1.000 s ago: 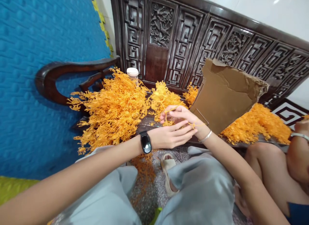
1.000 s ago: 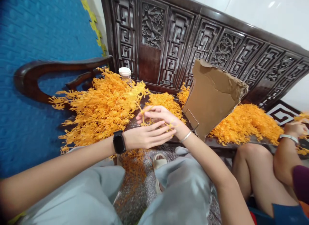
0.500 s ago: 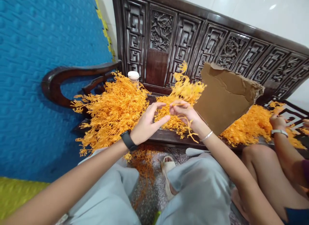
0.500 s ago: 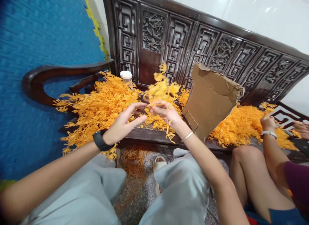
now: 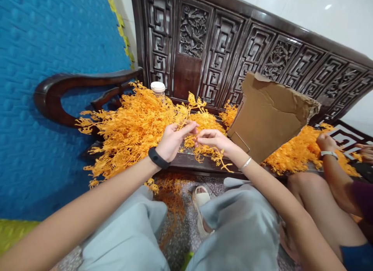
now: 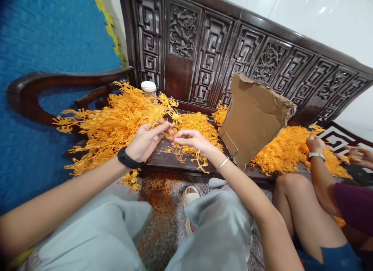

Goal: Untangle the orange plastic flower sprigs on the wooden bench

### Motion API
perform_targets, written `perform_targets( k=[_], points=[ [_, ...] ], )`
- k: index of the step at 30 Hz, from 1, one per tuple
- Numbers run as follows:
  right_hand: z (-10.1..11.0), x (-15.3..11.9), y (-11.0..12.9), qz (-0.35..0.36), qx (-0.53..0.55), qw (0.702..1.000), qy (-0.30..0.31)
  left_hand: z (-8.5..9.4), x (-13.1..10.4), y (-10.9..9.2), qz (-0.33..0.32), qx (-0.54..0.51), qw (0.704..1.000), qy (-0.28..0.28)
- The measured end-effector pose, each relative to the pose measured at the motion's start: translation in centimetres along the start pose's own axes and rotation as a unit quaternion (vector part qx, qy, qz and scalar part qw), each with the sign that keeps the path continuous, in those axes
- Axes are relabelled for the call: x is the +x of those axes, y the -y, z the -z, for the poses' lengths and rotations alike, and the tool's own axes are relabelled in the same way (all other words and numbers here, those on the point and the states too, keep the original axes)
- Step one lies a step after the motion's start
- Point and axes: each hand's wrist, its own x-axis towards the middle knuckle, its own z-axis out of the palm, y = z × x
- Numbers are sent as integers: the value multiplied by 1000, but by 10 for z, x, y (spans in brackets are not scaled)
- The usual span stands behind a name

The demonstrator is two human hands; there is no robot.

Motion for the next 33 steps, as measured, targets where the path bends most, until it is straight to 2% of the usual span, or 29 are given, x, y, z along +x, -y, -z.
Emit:
perform_targets(
  k=[3,7,12,19,23,26,30,32,33],
  points=[
    [3,0,-2,15,13,999,-27,4,4,1,5,30,1000,2],
    [4,-1,3,17,57,996,-63,10,12,5,-35,121,992,4],
    [3,-3,7,49,23,993,-101,14,18,10,-49,165,985,11],
    [18,2,-2,22,32,986,-160,14,13,14,26,193,979,58],
    [25,6,-5,24,21,981,-192,17,13,9,57,110,989,77],
    [29,9,-8,52,-26,979,-197,21,16,6,83,37,994,60],
    [37,13,-10,89,-140,962,-218,25,18,8,104,67,992,27],
    [44,15,-10,102,-243,931,-252,25,15,11,103,104,989,34],
    [48,16,-9,109,-305,906,-274,25,14,13,103,122,986,39]
  ],
)
